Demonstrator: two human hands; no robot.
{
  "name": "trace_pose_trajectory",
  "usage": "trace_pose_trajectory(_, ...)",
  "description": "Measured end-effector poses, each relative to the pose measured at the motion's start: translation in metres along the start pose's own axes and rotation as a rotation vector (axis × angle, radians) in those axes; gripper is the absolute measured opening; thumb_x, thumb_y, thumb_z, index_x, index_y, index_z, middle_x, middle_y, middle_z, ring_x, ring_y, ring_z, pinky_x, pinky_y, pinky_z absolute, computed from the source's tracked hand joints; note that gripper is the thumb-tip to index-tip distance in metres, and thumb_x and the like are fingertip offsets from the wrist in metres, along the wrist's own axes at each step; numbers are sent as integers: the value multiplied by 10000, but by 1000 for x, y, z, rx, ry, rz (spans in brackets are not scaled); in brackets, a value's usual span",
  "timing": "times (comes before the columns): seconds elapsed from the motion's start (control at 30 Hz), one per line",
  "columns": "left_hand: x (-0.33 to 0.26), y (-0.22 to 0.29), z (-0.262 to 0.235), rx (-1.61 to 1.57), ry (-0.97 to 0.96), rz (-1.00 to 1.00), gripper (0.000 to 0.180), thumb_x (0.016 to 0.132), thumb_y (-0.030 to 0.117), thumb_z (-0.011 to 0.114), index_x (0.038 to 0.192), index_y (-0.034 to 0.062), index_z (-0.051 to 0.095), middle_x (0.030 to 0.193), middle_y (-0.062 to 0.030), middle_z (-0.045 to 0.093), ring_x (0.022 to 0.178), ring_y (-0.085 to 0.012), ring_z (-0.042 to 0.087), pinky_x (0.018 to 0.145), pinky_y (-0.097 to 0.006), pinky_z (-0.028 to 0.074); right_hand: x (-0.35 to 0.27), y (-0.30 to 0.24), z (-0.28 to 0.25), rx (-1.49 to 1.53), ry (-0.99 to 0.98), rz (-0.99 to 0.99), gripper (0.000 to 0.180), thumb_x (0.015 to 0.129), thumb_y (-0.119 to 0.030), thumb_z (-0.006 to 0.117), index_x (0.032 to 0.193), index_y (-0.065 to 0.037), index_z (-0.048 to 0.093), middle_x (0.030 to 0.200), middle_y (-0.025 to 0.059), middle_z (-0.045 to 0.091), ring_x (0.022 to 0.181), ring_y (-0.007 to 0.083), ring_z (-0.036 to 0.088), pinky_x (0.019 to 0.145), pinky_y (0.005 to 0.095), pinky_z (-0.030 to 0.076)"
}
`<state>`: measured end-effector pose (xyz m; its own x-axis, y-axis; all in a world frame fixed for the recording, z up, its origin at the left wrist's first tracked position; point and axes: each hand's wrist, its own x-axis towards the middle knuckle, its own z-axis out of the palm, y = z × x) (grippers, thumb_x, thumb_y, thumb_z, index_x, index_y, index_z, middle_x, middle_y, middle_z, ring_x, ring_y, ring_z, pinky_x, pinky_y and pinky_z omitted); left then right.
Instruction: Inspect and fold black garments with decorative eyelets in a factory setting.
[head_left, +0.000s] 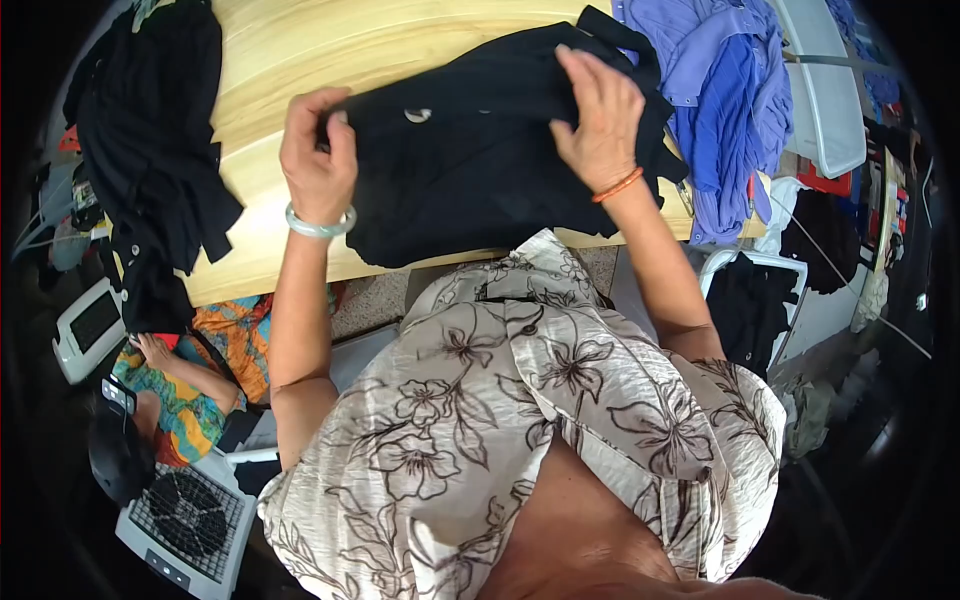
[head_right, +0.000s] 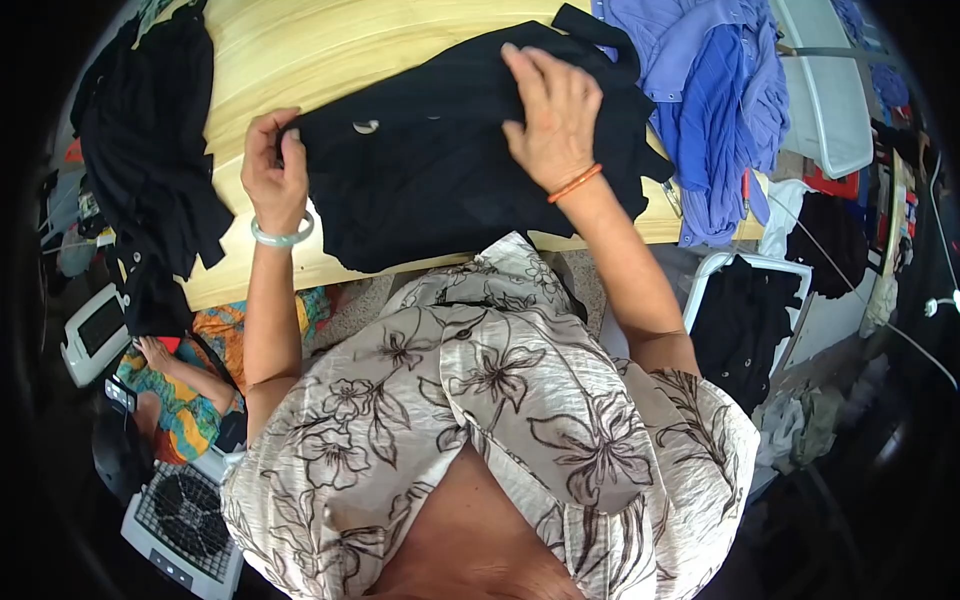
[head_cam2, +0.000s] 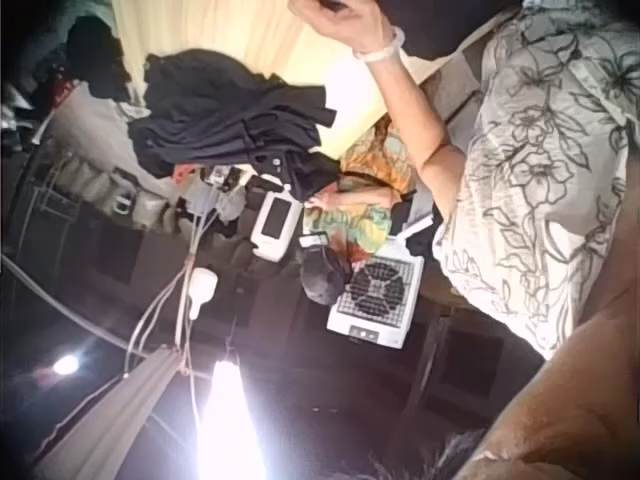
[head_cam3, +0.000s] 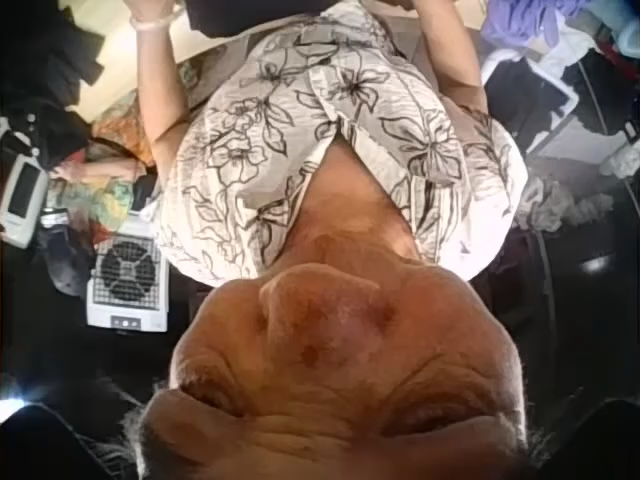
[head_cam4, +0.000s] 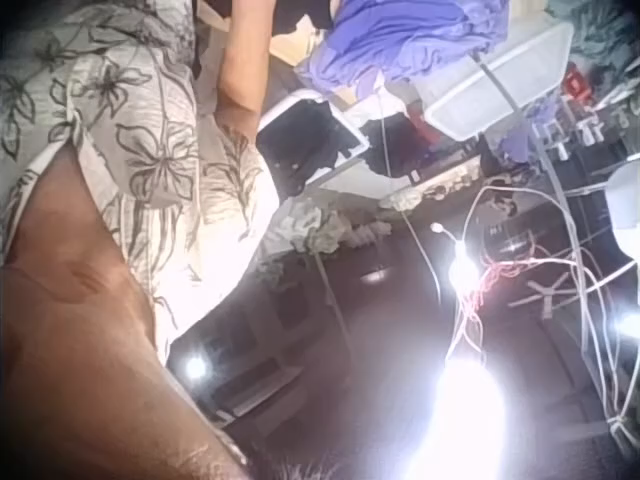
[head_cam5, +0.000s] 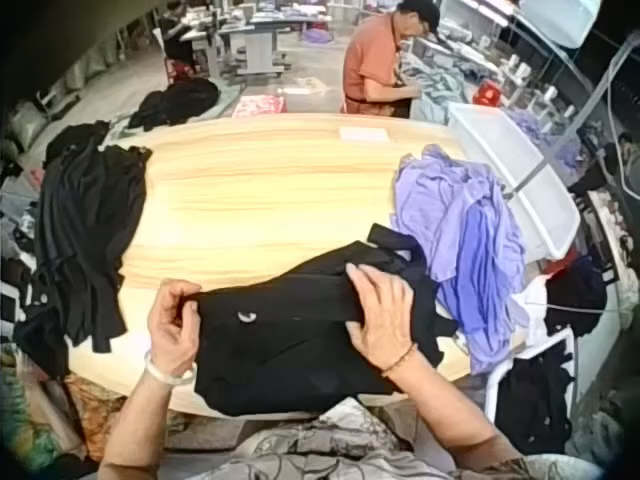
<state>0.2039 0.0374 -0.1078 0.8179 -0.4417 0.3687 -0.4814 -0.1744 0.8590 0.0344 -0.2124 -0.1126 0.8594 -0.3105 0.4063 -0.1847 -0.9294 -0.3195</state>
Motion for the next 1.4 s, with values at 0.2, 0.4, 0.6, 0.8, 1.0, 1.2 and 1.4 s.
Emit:
trace_pose_trajectory(0.2, 27, -40, 4, 268, -14, 99, 200, 849, -64, 533, 992, 31, 637, 902, -110, 604, 804, -244, 591, 716, -297, 471, -12, 62, 3, -11, -297, -25, 771, 704, -250, 785, 1396, -210, 446, 1310, 52, 496, 1161, 271, 487, 992, 414, 384)
trace_pose_trajectory(0.4, 96, -45, 11, 417, 88, 442, 188, 840, -53, 554, 963, 47, 656, 881, -129, 614, 823, -306, 610, 724, -347, 485, 15, 135, 12, -96, -94, -48, 214, 872, -79, 530, 1029, -150, 656, 936, 72, 656, 850, 302, 628, 749, 375, 533)
trace_pose_trajectory(0.6, 130, -85, 8, 556, 221, 336, 167, 865, 47, 590, 992, 93, 688, 889, -104, 653, 808, -270, 636, 736, -323, 499, 113, 153, 16, 99, 128, 76, 211, 902, -146, 520, 1004, -50, 678, 910, 199, 670, 908, 361, 634, 826, 417, 498)
trace_pose_trajectory(0.8, 69, -127, 18, 636, 9, 210, 170, 841, 100, 628, 1004, 70, 667, 907, -143, 646, 902, -340, 591, 809, -425, 465, 101, 171, 61, 84, -390, -149, 228, 882, -172, 603, 1092, -114, 672, 995, 147, 665, 940, 351, 617, 825, 386, 495)
trace_pose_trajectory(1.0, -96, -35, 0, 430, -527, 43, 343, 744, 250, 773, 994, 58, 638, 999, -142, 619, 960, -346, 569, 832, -428, 448, 13, 80, 6, 349, -374, -323, 234, 799, -228, 719, 978, -85, 672, 952, 90, 648, 904, 277, 599, 807, 375, 463)
trace_pose_trajectory(1.2, -160, -40, -5, 743, -580, -26, 607, 667, 83, 693, 1250, 90, 524, 1087, -116, 555, 1043, -306, 500, 929, -441, 349, -59, 79, 13, 123, -530, -65, 334, 797, -329, 716, 998, -84, 611, 918, 92, 632, 873, 273, 590, 795, 368, 407)
trace_pose_trajectory(1.4, -136, -22, -37, 602, -621, -35, 471, 523, 12, 735, 953, 83, 556, 1032, -126, 544, 1077, -345, 501, 950, -469, 346, -41, 105, -71, 678, -794, 144, 172, 809, -119, 738, 895, 1, 648, 792, 77, 649, 736, 151, 611, 673, 291, 478)
